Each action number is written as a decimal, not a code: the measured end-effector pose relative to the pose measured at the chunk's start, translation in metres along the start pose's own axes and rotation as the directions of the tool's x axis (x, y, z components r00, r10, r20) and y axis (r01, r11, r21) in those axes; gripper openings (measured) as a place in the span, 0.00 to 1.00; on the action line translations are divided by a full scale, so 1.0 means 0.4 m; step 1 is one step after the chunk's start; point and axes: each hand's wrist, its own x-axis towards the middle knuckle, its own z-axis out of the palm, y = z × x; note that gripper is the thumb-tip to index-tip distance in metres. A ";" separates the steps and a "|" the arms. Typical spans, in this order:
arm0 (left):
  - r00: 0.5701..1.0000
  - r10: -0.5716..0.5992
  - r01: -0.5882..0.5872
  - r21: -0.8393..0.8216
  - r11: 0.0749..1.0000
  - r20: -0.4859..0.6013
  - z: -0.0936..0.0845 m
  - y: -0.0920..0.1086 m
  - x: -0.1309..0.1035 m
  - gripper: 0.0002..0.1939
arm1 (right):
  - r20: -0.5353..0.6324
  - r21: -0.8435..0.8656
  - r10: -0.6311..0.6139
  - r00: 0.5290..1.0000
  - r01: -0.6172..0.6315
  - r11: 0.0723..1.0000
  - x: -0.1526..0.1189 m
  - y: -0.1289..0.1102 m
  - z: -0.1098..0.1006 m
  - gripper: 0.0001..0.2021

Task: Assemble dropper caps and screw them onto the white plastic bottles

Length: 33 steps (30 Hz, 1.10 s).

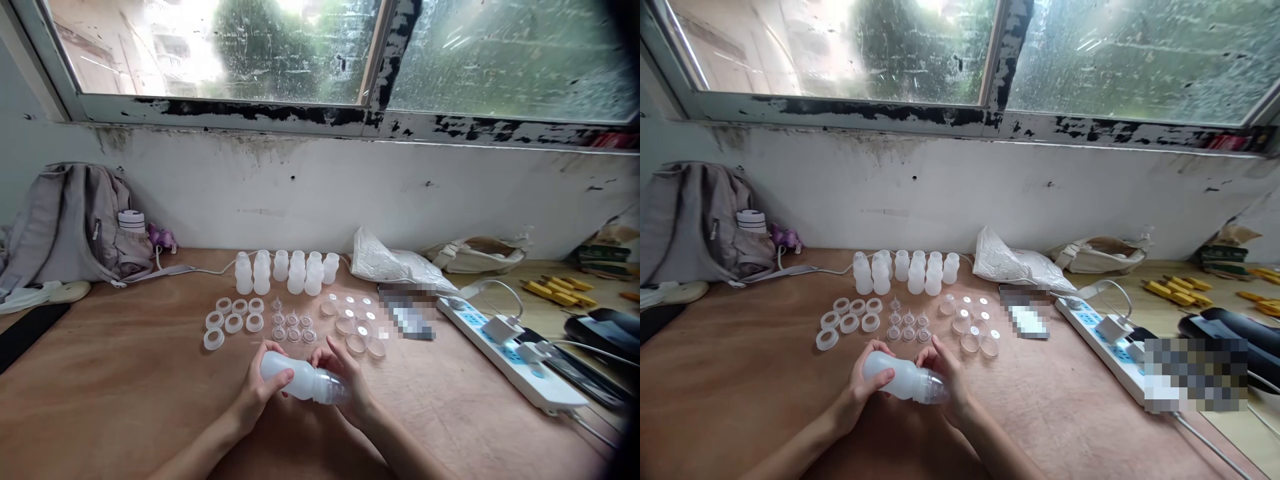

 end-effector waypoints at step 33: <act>0.886 0.394 -0.420 0.783 0.459 0.244 -0.067 0.007 0.036 0.21 | -0.167 -0.584 -0.387 0.907 0.226 0.780 0.022 -0.088 -0.028 0.15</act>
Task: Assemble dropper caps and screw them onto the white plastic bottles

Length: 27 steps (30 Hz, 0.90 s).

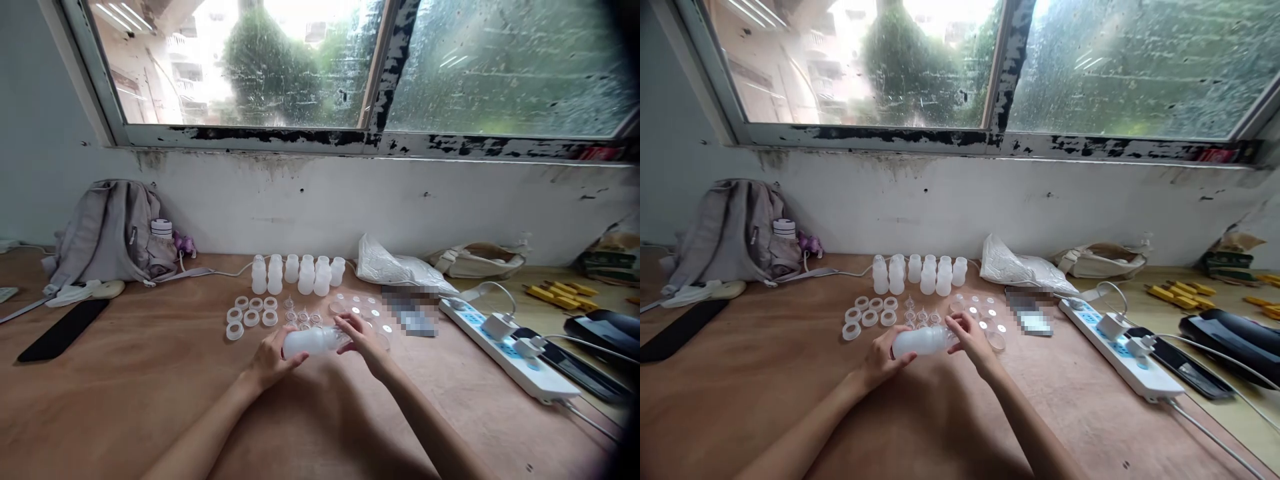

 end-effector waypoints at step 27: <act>0.964 -0.098 0.220 0.529 0.819 -0.248 -0.017 -0.116 0.020 0.12 | 0.159 -0.890 -0.401 0.902 0.307 0.338 0.385 -0.203 0.213 0.13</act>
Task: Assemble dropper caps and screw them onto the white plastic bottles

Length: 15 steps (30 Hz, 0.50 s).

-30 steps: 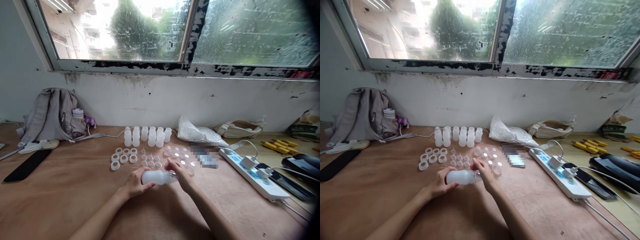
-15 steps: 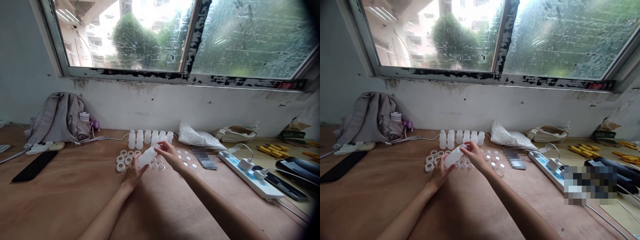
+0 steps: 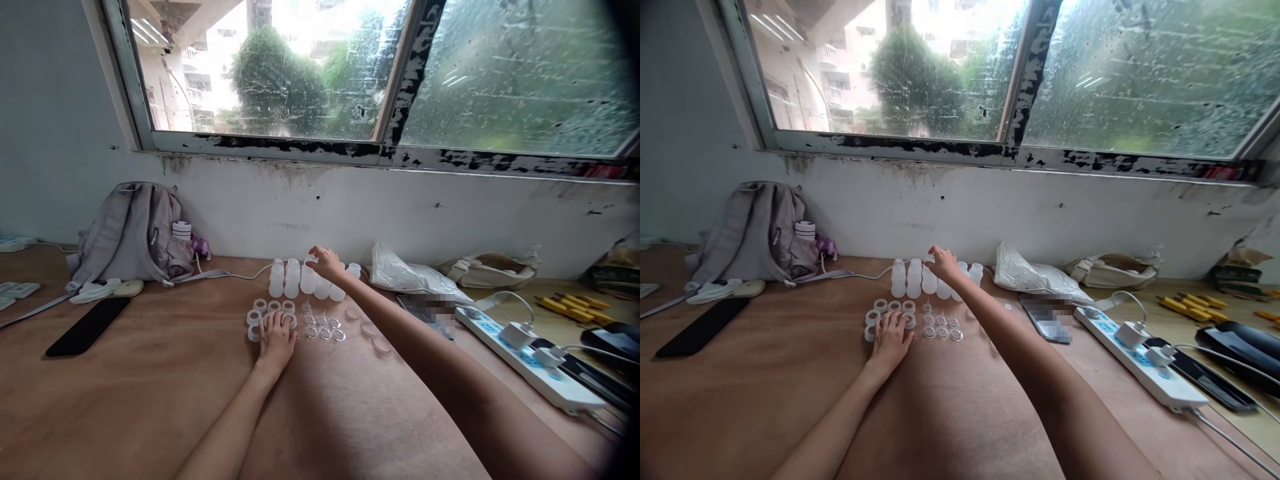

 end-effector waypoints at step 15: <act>1.000 0.007 -0.007 -0.011 1.000 0.005 0.004 0.001 0.001 0.12 | 0.097 -0.125 -0.039 0.995 0.051 0.991 -0.009 0.044 0.051 0.15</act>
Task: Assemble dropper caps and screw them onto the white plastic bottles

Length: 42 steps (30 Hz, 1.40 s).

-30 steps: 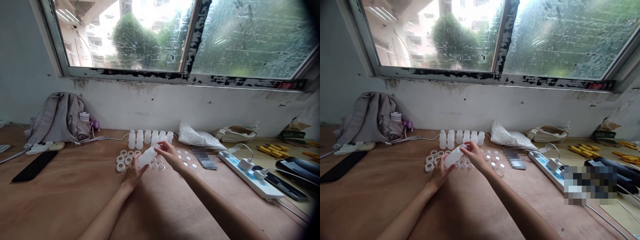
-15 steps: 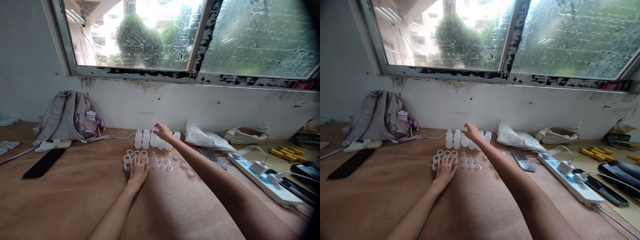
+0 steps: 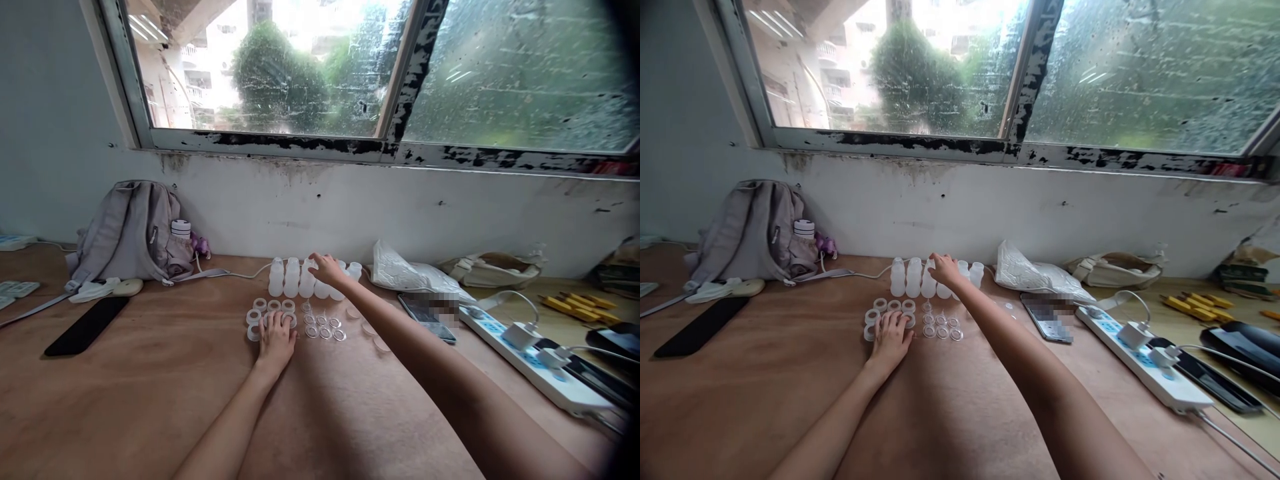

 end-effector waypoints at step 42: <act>0.957 -0.073 0.278 -0.816 0.507 0.281 -0.011 0.146 -0.057 0.19 | -0.086 0.882 0.063 0.994 0.046 0.469 -0.535 -0.036 0.077 0.13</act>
